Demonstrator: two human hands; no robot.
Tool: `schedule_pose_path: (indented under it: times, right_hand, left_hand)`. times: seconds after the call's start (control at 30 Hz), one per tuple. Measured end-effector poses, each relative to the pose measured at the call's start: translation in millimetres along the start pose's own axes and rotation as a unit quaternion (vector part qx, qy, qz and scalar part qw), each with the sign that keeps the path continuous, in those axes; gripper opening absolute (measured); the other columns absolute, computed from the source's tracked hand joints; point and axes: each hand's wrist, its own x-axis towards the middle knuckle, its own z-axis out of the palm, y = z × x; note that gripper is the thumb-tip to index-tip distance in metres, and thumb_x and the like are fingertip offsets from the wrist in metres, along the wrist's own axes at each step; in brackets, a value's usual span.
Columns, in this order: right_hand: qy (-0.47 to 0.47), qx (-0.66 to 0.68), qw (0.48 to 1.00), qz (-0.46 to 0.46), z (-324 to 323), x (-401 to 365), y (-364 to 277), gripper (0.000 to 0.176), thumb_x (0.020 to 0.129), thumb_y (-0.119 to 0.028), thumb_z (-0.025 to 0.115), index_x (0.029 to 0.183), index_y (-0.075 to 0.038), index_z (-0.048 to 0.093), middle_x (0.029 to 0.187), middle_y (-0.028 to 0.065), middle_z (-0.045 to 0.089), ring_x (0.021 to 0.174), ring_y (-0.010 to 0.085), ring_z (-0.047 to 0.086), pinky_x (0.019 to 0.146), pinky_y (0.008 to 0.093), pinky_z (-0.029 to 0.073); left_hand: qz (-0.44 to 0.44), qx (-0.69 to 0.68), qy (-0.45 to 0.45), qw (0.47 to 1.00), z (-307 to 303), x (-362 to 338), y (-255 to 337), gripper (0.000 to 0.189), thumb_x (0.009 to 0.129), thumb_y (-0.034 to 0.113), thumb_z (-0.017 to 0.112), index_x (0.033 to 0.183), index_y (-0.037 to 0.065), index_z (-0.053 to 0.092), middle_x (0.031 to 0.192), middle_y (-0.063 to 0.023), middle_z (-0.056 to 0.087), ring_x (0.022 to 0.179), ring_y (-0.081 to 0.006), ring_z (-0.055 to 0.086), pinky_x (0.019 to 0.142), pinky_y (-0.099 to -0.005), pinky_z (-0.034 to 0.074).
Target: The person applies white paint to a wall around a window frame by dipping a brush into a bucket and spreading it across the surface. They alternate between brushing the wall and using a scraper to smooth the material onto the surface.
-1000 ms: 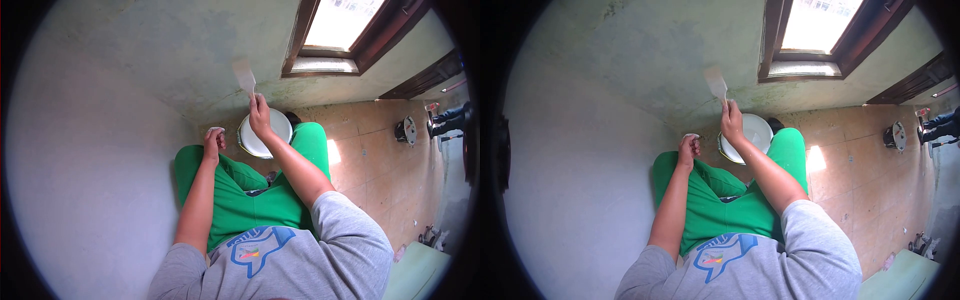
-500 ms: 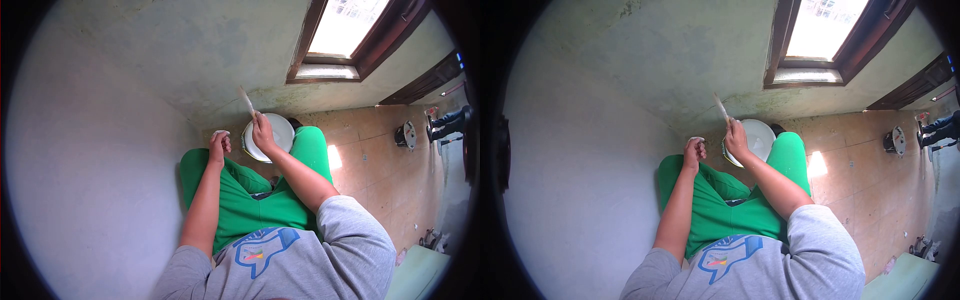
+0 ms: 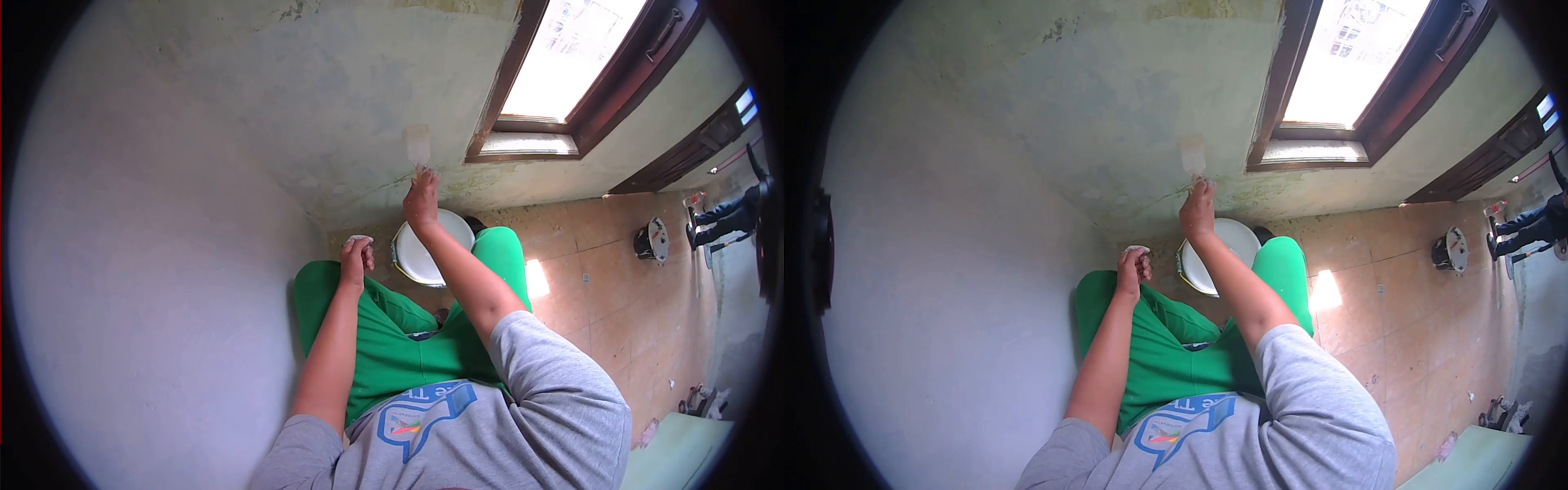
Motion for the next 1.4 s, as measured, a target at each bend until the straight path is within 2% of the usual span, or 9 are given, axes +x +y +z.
schedule_pose_path:
  times: [0.13,0.27,0.37,0.57,0.83,1.13,1.17,1.3,1.4]
  right_hand:
    - [-0.179,-0.036,0.976,0.115,-13.1,-26.0,0.3,0.05,0.087,0.004,0.054,0.131,0.003,0.032,0.124,0.0344,0.046,0.098,0.056,0.057,0.081,0.0616,0.047]
    - [-0.176,-0.058,0.971,0.151,-34.9,-52.2,-24.8,0.055,0.084,0.007,0.053,0.133,0.002,0.03,0.126,0.0338,0.047,0.1,0.0546,0.057,0.082,0.0594,0.047]
    - [-0.128,-0.086,0.979,0.136,-47.1,-55.5,-44.3,0.061,0.08,0.004,0.06,0.133,0.002,0.032,0.12,0.0312,0.049,0.097,0.0525,0.059,0.079,0.0563,0.051]
    - [0.053,-0.022,0.995,-0.084,-47.1,10.0,-54.8,0.049,0.084,0.001,0.055,0.131,0.0,0.04,0.114,0.0295,0.051,0.095,0.0531,0.059,0.076,0.0569,0.05]
    - [-0.232,-0.11,0.959,0.119,-56.4,-5.4,-36.2,0.056,0.076,0.007,0.057,0.129,-0.004,0.044,0.112,0.0301,0.055,0.098,0.0518,0.06,0.083,0.057,0.051]
    - [-0.376,-0.135,0.913,0.088,-74.5,-8.0,21.8,0.055,0.075,0.003,0.056,0.129,-0.001,0.049,0.101,0.0315,0.065,0.101,0.0486,0.063,0.085,0.0557,0.05]
    - [-0.379,-0.127,0.916,0.044,-78.1,-7.8,35.4,0.044,0.074,0.001,0.058,0.117,0.004,0.049,0.091,0.032,0.067,0.095,0.05,0.064,0.085,0.0569,0.051]
    - [-0.368,-0.094,0.92,0.094,-77.2,-39.0,95.2,0.035,0.072,0.001,0.065,0.107,0.0,0.062,0.099,0.0281,0.068,0.099,0.0475,0.064,0.087,0.0516,0.052]
    - [-0.425,-0.194,0.868,0.168,-59.3,-80.6,144.7,0.028,0.074,-0.003,0.067,0.102,0.002,0.069,0.106,0.029,0.068,0.106,0.0438,0.066,0.094,0.0473,0.052]
  left_hand:
    - [-0.005,0.009,-0.004,1.0,-2.3,1.5,0.2,0.019,0.093,0.029,0.058,0.094,0.01,0.058,0.066,0.0003,0.052,0.051,-0.0115,0.05,0.048,-0.0277,0.043]
    - [-0.003,0.0,-0.019,1.0,2.1,2.1,0.6,0.019,0.093,0.029,0.059,0.094,0.01,0.059,0.066,0.0006,0.052,0.051,-0.0112,0.05,0.048,-0.028,0.043]
    - [-0.004,0.006,-0.015,1.0,5.0,-1.8,3.9,0.019,0.093,0.029,0.06,0.093,0.01,0.059,0.066,0.0007,0.052,0.051,-0.0111,0.05,0.048,-0.0282,0.043]
    - [-0.006,-0.021,-0.012,1.0,3.4,3.1,-0.5,0.016,0.091,0.026,0.064,0.088,0.012,0.056,0.064,0.0013,0.051,0.047,-0.0103,0.049,0.044,-0.0268,0.04]
    - [-0.014,-0.036,-0.012,0.999,4.4,-1.6,2.6,0.017,0.091,0.026,0.064,0.087,0.012,0.055,0.064,0.0017,0.051,0.048,-0.01,0.05,0.043,-0.0268,0.04]
    - [-0.007,-0.028,-0.039,0.999,-0.6,5.9,-8.1,0.016,0.094,0.026,0.061,0.09,0.01,0.059,0.063,0.0016,0.051,0.048,-0.0094,0.048,0.043,-0.0261,0.041]
    - [-0.01,-0.034,-0.062,0.997,-4.1,12.6,-13.5,0.016,0.094,0.025,0.061,0.091,0.01,0.06,0.063,0.0016,0.05,0.048,-0.0094,0.048,0.043,-0.0262,0.041]
    - [-0.012,-0.019,-0.029,0.999,-3.0,18.0,-21.1,0.016,0.095,0.025,0.059,0.092,0.009,0.06,0.062,0.0017,0.048,0.047,-0.0099,0.046,0.043,-0.0279,0.04]
    - [-0.045,-0.011,-0.038,0.998,6.1,22.7,-17.9,0.019,0.096,0.027,0.058,0.092,0.009,0.06,0.062,0.0022,0.046,0.048,-0.0094,0.044,0.043,-0.0269,0.04]
